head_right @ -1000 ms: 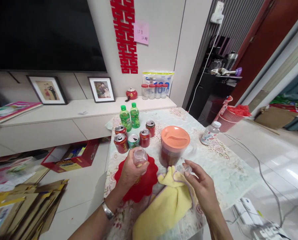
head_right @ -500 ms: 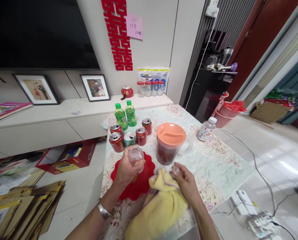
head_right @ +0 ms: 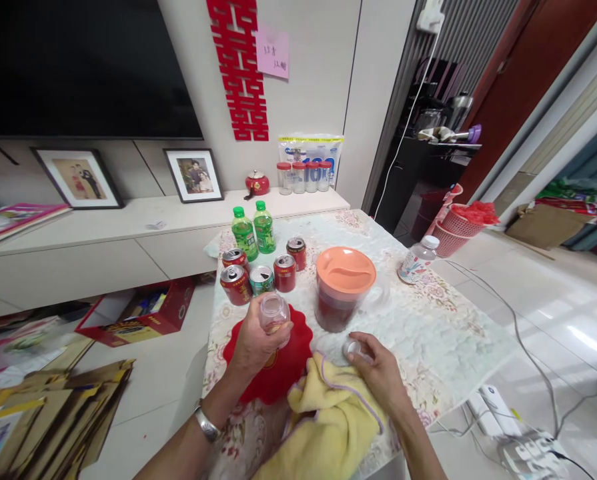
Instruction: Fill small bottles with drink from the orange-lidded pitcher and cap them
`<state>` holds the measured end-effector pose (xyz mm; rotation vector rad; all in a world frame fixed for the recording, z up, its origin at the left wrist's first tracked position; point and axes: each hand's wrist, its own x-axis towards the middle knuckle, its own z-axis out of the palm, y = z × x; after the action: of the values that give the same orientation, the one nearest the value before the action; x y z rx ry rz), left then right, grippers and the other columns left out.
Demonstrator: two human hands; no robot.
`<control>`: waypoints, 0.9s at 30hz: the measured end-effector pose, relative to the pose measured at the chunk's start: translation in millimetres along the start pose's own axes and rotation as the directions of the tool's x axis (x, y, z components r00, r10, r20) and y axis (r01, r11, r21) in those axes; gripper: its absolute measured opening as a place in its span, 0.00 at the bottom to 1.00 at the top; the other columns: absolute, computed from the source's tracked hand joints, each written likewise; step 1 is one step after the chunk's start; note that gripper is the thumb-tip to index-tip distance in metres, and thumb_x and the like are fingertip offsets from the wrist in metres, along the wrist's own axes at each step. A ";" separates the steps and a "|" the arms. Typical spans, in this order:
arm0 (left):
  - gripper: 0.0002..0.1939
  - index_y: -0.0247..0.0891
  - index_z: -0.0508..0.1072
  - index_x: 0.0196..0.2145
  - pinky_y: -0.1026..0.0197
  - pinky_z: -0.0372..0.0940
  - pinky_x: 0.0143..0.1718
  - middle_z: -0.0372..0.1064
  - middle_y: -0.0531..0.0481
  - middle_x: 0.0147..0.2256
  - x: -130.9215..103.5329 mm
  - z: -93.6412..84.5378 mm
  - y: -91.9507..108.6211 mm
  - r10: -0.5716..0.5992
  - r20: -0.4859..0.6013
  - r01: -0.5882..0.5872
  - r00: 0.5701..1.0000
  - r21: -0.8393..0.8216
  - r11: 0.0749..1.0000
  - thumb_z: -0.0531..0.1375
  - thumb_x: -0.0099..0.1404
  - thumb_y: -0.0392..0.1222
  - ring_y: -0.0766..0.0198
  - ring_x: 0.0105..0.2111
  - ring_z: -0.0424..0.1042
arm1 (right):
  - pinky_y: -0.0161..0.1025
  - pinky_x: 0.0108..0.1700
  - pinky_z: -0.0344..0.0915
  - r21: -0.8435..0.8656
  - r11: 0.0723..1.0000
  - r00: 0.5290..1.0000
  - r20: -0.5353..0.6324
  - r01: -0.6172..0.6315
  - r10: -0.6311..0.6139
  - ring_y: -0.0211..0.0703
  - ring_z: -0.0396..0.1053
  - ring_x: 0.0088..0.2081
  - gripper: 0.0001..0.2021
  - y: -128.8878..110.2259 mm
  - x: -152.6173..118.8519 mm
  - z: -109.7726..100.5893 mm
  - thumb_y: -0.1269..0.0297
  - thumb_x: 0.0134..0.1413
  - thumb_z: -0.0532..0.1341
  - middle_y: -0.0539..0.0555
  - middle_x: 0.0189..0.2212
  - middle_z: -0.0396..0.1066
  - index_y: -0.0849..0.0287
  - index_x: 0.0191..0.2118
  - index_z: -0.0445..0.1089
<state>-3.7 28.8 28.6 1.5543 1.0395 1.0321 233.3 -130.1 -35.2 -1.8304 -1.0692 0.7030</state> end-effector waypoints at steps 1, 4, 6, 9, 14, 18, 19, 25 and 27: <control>0.29 0.43 0.67 0.52 0.57 0.75 0.44 0.74 0.46 0.48 -0.1 0.0 0.3 0.001 -0.002 -0.001 1.000 -0.001 1.000 0.67 0.53 0.46 0.57 0.43 0.77 | 0.53 0.49 0.74 -0.053 0.999 1.000 -0.005 0.014 -0.014 0.48 0.77 0.44 0.20 3.8 -0.5 -1.0 0.49 0.63 0.67 0.54 0.44 0.79 0.58 0.52 0.75; 0.29 0.44 0.68 0.52 0.57 0.74 0.44 0.74 0.47 0.47 -0.4 -0.1 0.9 0.008 -0.008 -0.008 1.000 0.014 1.000 0.67 0.53 0.46 0.57 0.42 0.77 | 0.57 0.54 0.71 -0.183 0.982 0.998 -0.020 0.048 -0.053 0.51 0.75 0.49 0.18 12.0 -4.1 -3.5 0.51 0.63 0.68 0.55 0.47 0.77 0.58 0.50 0.76; 0.29 0.45 0.68 0.52 0.57 0.74 0.44 0.75 0.48 0.47 -0.5 -0.2 0.7 0.012 -0.014 -0.011 1.000 0.034 0.999 0.68 0.53 0.45 0.58 0.42 0.77 | 0.57 0.55 0.71 -0.233 0.970 0.996 -0.029 0.073 -0.082 0.50 0.76 0.49 0.17 14.6 -6.3 -4.7 0.50 0.64 0.67 0.55 0.48 0.78 0.58 0.49 0.76; 0.29 0.46 0.68 0.52 0.57 0.75 0.45 0.75 0.50 0.46 -0.4 -0.1 -0.1 0.016 -0.017 -0.015 1.000 0.043 0.999 0.68 0.53 0.44 0.58 0.41 0.78 | 0.56 0.54 0.73 -0.276 0.955 0.990 -0.049 0.111 -0.129 0.50 0.77 0.48 0.19 15.0 -8.0 -6.6 0.48 0.65 0.66 0.56 0.48 0.79 0.58 0.50 0.76; 0.29 0.46 0.68 0.53 0.59 0.74 0.44 0.75 0.50 0.47 -0.6 -0.3 0.5 0.007 -0.015 -0.007 1.000 0.033 0.999 0.68 0.53 0.45 0.59 0.42 0.77 | 0.58 0.55 0.74 -0.336 0.930 0.968 -0.146 0.146 -0.205 0.56 0.77 0.53 0.20 7.1 -22.0 -8.7 0.48 0.69 0.57 0.62 0.53 0.79 0.54 0.56 0.75; 0.29 0.44 0.68 0.52 0.58 0.74 0.45 0.75 0.48 0.47 -0.9 -0.8 1.4 0.012 -0.003 -0.011 1.000 0.035 0.999 0.68 0.53 0.46 0.58 0.42 0.77 | 0.55 0.56 0.74 -0.361 0.893 0.949 -0.056 0.270 -0.310 0.56 0.77 0.55 0.18 -9.3 -52.9 9.7 0.54 0.70 0.58 0.61 0.54 0.79 0.51 0.58 0.76; 0.29 0.44 0.68 0.52 0.58 0.74 0.44 0.75 0.48 0.46 -0.8 -0.8 1.2 0.012 -0.001 -0.012 1.000 0.030 0.999 0.68 0.53 0.46 0.59 0.41 0.77 | 0.56 0.58 0.73 -0.359 0.877 0.939 -0.006 0.319 -0.344 0.57 0.76 0.57 0.17 -14.1 -60.6 17.6 0.56 0.68 0.60 0.60 0.56 0.79 0.49 0.58 0.76; 0.29 0.44 0.68 0.53 0.58 0.75 0.43 0.74 0.48 0.47 1.0 1.3 -4.2 0.026 0.008 -0.025 1.000 -0.018 1.000 0.68 0.53 0.47 0.58 0.42 0.77 | 0.59 0.56 0.70 -0.342 0.813 0.882 0.177 0.471 -0.436 0.57 0.75 0.56 0.14 -31.5 -78.3 51.9 0.66 0.64 0.65 0.54 0.55 0.80 0.42 0.51 0.80; 0.28 0.44 0.68 0.52 0.58 0.75 0.42 0.74 0.47 0.48 1.5 1.9 -6.8 0.026 0.015 -0.025 1.000 -0.027 0.999 0.68 0.54 0.47 0.57 0.43 0.78 | 0.57 0.54 0.71 -0.315 0.823 0.882 0.161 0.472 -0.444 0.57 0.75 0.55 0.12 -32.9 -76.2 51.8 0.65 0.63 0.66 0.54 0.53 0.80 0.43 0.49 0.81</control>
<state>-2.4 30.9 21.8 1.5550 0.9934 1.0459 143.7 -168.4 -26.5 -1.7306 -1.7036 0.3099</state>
